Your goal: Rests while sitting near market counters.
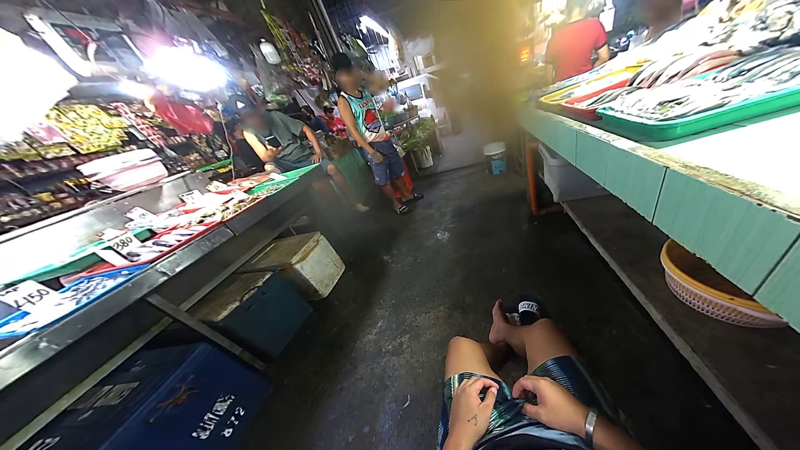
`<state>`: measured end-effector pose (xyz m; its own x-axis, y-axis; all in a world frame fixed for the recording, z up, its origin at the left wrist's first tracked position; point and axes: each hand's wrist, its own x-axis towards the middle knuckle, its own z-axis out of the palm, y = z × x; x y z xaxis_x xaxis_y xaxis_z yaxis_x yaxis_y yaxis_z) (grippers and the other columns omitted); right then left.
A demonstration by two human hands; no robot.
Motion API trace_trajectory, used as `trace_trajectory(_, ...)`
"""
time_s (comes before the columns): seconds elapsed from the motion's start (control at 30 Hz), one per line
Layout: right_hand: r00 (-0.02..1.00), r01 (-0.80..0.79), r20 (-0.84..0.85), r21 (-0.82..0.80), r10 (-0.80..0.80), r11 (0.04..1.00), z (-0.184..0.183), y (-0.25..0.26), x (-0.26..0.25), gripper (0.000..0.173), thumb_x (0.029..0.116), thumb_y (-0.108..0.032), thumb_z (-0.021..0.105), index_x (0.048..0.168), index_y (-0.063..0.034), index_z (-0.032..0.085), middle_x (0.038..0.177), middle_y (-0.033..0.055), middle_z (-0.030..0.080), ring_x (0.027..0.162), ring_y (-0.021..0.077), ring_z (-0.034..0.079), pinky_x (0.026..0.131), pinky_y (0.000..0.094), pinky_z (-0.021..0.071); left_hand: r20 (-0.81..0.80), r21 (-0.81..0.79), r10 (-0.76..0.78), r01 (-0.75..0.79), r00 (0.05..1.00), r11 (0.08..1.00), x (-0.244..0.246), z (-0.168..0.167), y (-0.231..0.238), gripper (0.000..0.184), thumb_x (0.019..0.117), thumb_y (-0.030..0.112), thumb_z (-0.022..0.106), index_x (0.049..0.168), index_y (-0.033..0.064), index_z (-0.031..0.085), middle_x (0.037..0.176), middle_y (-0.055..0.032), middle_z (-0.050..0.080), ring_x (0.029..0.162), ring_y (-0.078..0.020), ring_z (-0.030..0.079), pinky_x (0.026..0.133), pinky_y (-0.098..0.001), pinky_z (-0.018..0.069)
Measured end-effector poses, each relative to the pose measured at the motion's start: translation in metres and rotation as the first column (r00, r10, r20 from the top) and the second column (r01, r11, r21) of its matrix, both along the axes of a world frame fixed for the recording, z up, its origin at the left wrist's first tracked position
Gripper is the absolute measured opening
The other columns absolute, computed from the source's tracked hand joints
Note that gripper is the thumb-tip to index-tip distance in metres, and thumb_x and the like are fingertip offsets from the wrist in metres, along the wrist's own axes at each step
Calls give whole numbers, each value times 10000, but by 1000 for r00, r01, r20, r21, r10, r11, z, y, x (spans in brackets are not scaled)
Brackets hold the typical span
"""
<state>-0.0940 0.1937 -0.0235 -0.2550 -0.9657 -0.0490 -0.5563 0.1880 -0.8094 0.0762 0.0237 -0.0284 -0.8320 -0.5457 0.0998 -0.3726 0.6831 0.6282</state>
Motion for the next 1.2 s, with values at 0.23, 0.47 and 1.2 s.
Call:
trace_trajectory(0.23, 1000, -2, -12, -3, 2, 1000, 1, 0, 1, 273, 902, -226, 705, 1148, -107, 722, 1109, 78, 713, 1049, 199, 674, 974, 418, 543, 9, 4, -2, 2, 1000, 1000, 1, 2, 0, 253, 1001, 365, 552, 1049, 266, 780, 1076, 124, 730, 1102, -37, 630, 1039, -348, 474)
trace_trajectory(0.47, 1000, -6, -10, 3, 6, 1000, 2, 0, 0, 271, 908, -221, 699, 1154, -110, 720, 1116, 75, 711, 1048, 192, 672, 971, 411, 541, 26, 4, -6, 6, 1000, 1000, 1, 1, 0, 259, 1006, 377, 547, 1047, 273, 779, 1082, 127, 729, 1110, -29, 627, 1046, -343, 471)
trace_trajectory(1.2, 1000, -6, -11, 0, 6, 1000, 2, 0, 0, 271, 908, -220, 698, 1153, -107, 721, 1124, 84, 710, 1063, 201, 670, 984, 423, 537, 38, 6, -6, 6, 999, 1000, 0, 3, 0, 265, 1006, 377, 547, 1054, 262, 781, 1090, 114, 734, 1118, -40, 632, 1054, -358, 473)
